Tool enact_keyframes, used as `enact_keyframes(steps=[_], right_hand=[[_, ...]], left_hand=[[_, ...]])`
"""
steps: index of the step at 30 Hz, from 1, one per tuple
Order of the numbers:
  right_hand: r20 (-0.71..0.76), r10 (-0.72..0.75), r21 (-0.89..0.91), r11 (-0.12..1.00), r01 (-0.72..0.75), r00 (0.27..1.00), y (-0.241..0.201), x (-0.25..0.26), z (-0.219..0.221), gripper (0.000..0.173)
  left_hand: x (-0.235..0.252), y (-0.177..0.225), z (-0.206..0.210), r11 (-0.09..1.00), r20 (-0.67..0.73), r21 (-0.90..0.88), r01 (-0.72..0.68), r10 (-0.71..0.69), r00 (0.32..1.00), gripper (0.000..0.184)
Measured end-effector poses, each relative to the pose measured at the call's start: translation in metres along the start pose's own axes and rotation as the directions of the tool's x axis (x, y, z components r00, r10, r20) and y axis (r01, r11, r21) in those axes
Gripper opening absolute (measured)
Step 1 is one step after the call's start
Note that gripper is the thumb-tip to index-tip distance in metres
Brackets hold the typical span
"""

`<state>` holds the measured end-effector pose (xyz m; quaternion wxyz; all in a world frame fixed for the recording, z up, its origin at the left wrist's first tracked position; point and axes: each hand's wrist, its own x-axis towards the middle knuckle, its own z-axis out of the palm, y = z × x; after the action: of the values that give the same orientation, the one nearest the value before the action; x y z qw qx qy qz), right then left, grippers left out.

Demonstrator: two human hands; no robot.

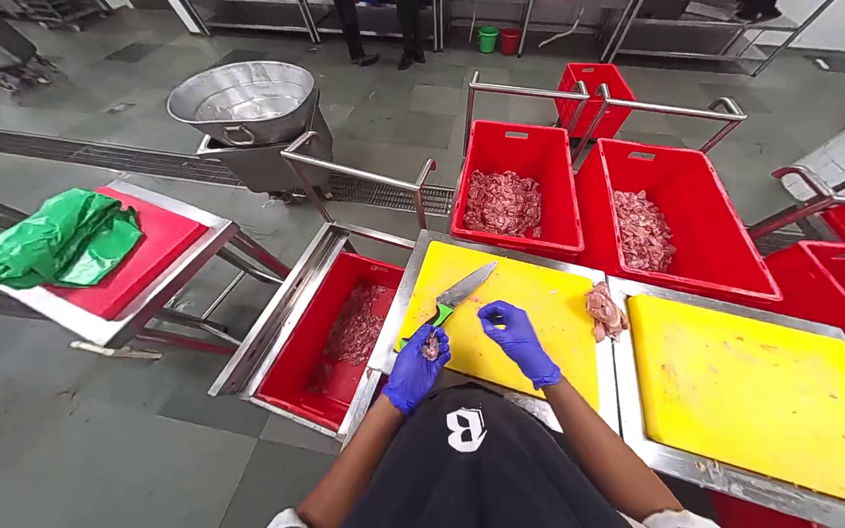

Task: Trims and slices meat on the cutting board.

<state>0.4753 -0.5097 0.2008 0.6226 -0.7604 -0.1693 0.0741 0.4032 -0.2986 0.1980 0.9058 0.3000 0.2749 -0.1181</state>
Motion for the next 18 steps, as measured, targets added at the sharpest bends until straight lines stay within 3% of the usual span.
enact_keyframes(steps=[2,4,5,8,10,11,12,14,16,17,18], right_hand=[[0.211,-0.234,-0.122,0.957,0.263,0.949,-0.021,0.011,0.037,0.013],[0.38,-0.394,-0.397,0.747,0.533,0.836,-0.023,0.017,0.065,0.015],[0.43,-0.421,-0.443,0.672,0.594,0.798,-0.024,0.017,0.072,0.017],[0.475,-0.396,-0.418,0.684,0.598,0.786,-0.031,0.007,0.061,0.025],[0.357,-0.35,-0.405,0.777,0.481,0.866,-0.023,-0.003,0.04,0.025],[0.273,-0.304,-0.426,0.813,0.397,0.913,-0.016,-0.01,0.027,0.027],[0.187,-0.25,-0.476,0.823,0.31,0.95,-0.008,-0.02,0.012,0.031],[0.038,-0.14,-0.593,0.794,0.135,0.989,0.008,-0.044,-0.014,0.039],[-0.091,-0.032,-0.629,0.777,-0.032,0.995,0.022,-0.073,-0.026,0.04],[-0.171,0.015,-0.625,0.771,-0.12,0.985,0.021,-0.089,-0.03,0.038],[-0.27,0.073,-0.603,0.764,-0.228,0.96,0.014,-0.105,-0.03,0.037]], left_hand=[[0.002,0.002,0.015,1.0,-0.001,0.014,-0.005,0.005,1.0,0.041],[0.004,0.007,0.015,0.999,0.018,0.0,-0.051,0.051,0.999,0.039],[0.005,0.012,0.011,0.997,0.021,-0.014,-0.073,0.074,0.997,0.038],[0.0,0.041,-0.011,0.982,-0.012,-0.075,-0.171,0.171,0.985,0.037],[-0.015,0.079,-0.028,0.926,-0.029,-0.025,-0.376,0.376,0.926,0.038],[-0.027,0.1,-0.038,0.848,-0.014,0.056,-0.527,0.529,0.849,0.039],[-0.04,0.121,-0.046,0.718,0.004,0.143,-0.682,0.688,0.725,0.041],[-0.069,0.162,-0.057,0.339,0.052,0.291,-0.894,0.928,0.369,0.04],[-0.084,0.197,-0.078,-0.084,0.194,0.431,-0.899,0.981,0.002,0.034],[-0.08,0.209,-0.091,-0.251,0.299,0.471,-0.846,0.947,-0.115,0.029],[-0.064,0.217,-0.109,-0.351,0.381,0.493,-0.796,0.91,-0.166,0.025]])
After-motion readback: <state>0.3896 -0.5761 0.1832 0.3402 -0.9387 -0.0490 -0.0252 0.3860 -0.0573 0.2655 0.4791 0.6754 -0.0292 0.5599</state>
